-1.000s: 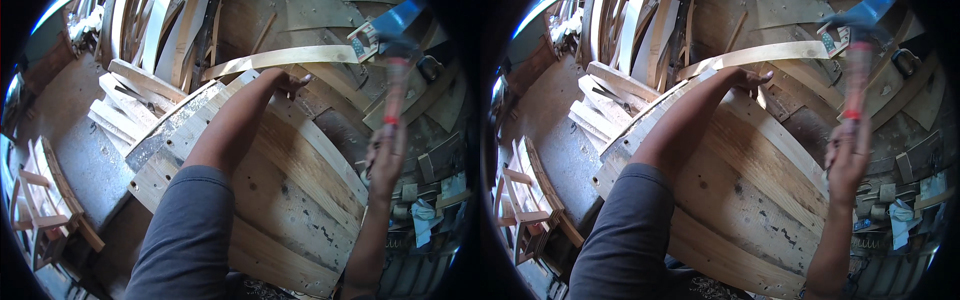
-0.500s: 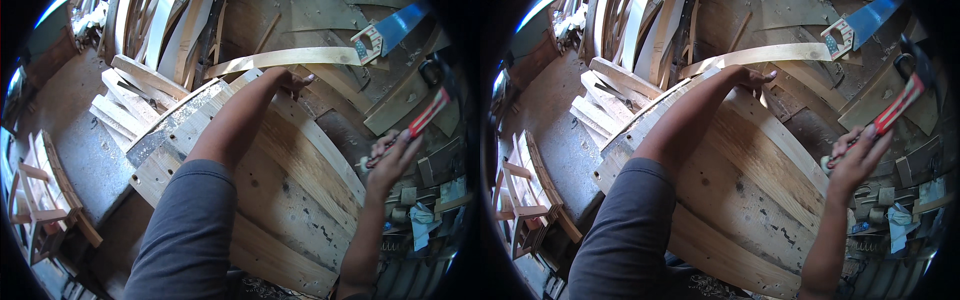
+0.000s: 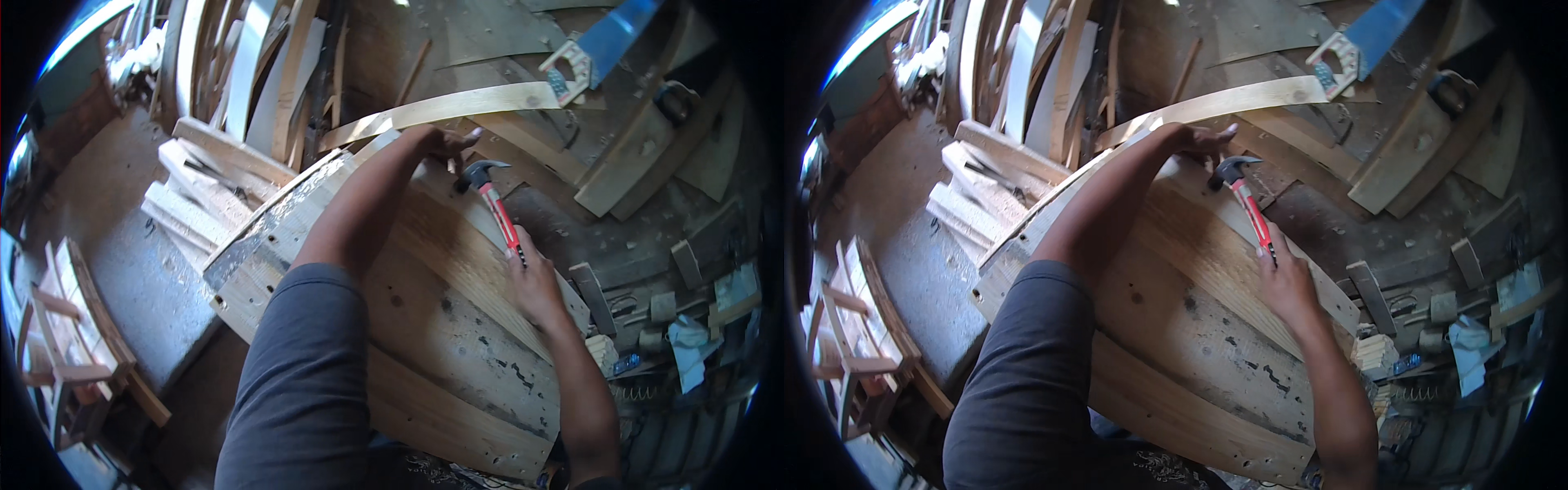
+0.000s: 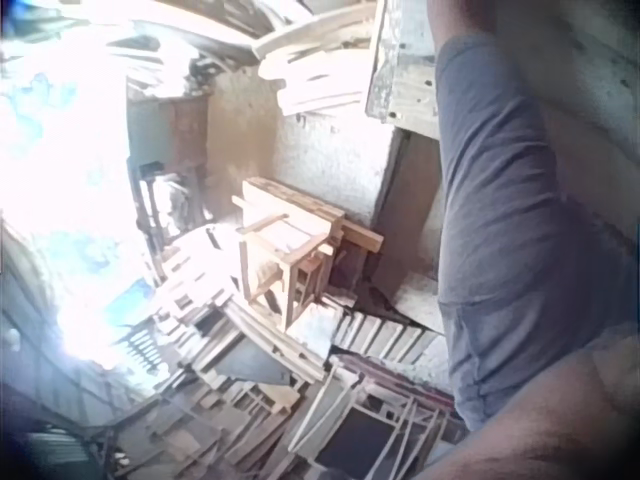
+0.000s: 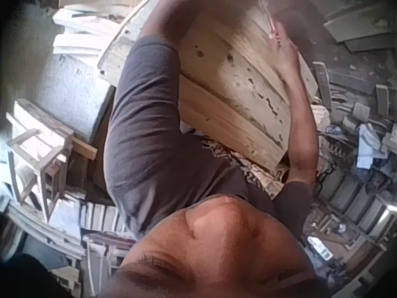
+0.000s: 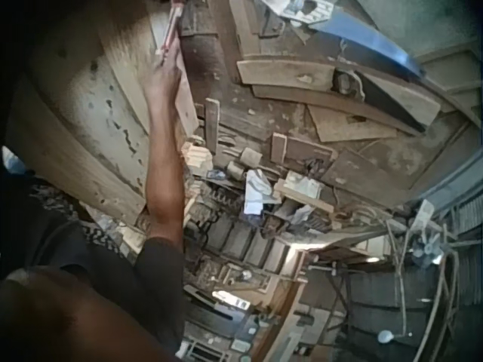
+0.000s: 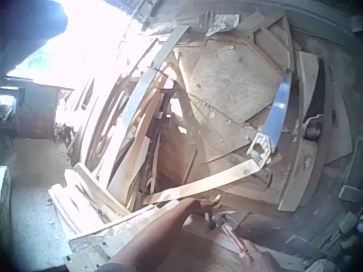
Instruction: The person hammers nails into wooden boards to assemble a wooden stool, then drives the nail heads deeper into the wood using a metal punch and the hammer.
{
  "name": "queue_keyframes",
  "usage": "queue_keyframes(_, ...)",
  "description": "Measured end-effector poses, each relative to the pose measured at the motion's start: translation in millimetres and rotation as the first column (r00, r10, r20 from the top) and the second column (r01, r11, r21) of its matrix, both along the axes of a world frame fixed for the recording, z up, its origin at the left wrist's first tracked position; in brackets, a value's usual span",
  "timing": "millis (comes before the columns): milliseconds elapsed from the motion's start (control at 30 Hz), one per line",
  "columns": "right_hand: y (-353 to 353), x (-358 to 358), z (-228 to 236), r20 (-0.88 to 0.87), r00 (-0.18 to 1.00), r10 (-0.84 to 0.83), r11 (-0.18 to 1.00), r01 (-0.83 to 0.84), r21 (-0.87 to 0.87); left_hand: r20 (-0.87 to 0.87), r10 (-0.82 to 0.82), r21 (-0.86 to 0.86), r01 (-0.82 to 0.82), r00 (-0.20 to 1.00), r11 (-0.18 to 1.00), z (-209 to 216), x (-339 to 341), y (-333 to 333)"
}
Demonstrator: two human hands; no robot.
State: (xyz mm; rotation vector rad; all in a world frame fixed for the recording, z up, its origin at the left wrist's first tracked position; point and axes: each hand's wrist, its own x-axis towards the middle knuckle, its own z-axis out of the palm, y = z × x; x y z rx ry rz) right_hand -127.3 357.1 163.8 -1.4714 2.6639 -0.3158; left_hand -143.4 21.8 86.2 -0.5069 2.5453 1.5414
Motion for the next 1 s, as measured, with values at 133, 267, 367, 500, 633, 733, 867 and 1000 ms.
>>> queue_keyframes(133, 71, 1, 35, 0.039, 0.999, -0.037, 0.998, 0.036, 0.043, 0.052, 0.092, 0.021, -0.093, 0.994, 0.995, -5, 2, -2)
queue_keyframes(267, 186, 2, 16, 0.062, 0.997, 0.038, 0.979, -0.025, -0.201, -0.167, 0.11, -0.118, -0.131, 0.98, 0.984, -11, -17, 15)
queue_keyframes(367, 260, 15, 17, 0.112, 0.972, -0.209, 0.973, 0.218, -0.074, -0.321, 0.104, -0.201, -0.175, 0.941, 0.964, -37, -48, 34)
queue_keyframes(500, 325, 15, -15, -0.094, 0.985, -0.147, 0.947, 0.112, -0.299, -0.458, 0.146, -0.339, -0.324, 0.877, 0.883, -55, -35, 17)
queue_keyframes(633, 422, 9, -4, 0.049, 0.954, -0.297, 0.746, 0.263, -0.612, -0.551, 0.141, -0.454, -0.437, 0.823, 0.776, -67, -31, 10)
queue_keyframes(733, 539, -12, -29, 0.1, 0.841, -0.531, 0.619, 0.467, -0.632, -0.604, 0.148, -0.513, -0.524, 0.783, 0.68, -65, -23, 2)
queue_keyframes(867, 707, -32, -87, 0.316, 0.48, -0.818, 0.212, 0.763, -0.611, -0.672, 0.109, -0.559, -0.599, 0.732, 0.574, -53, -16, 0)
queue_keyframes(1000, 792, -72, -127, 0.305, 0.377, -0.875, 0.205, 0.857, -0.473, -0.744, -0.142, -0.627, -0.609, 0.652, 0.486, 17, 24, 4)
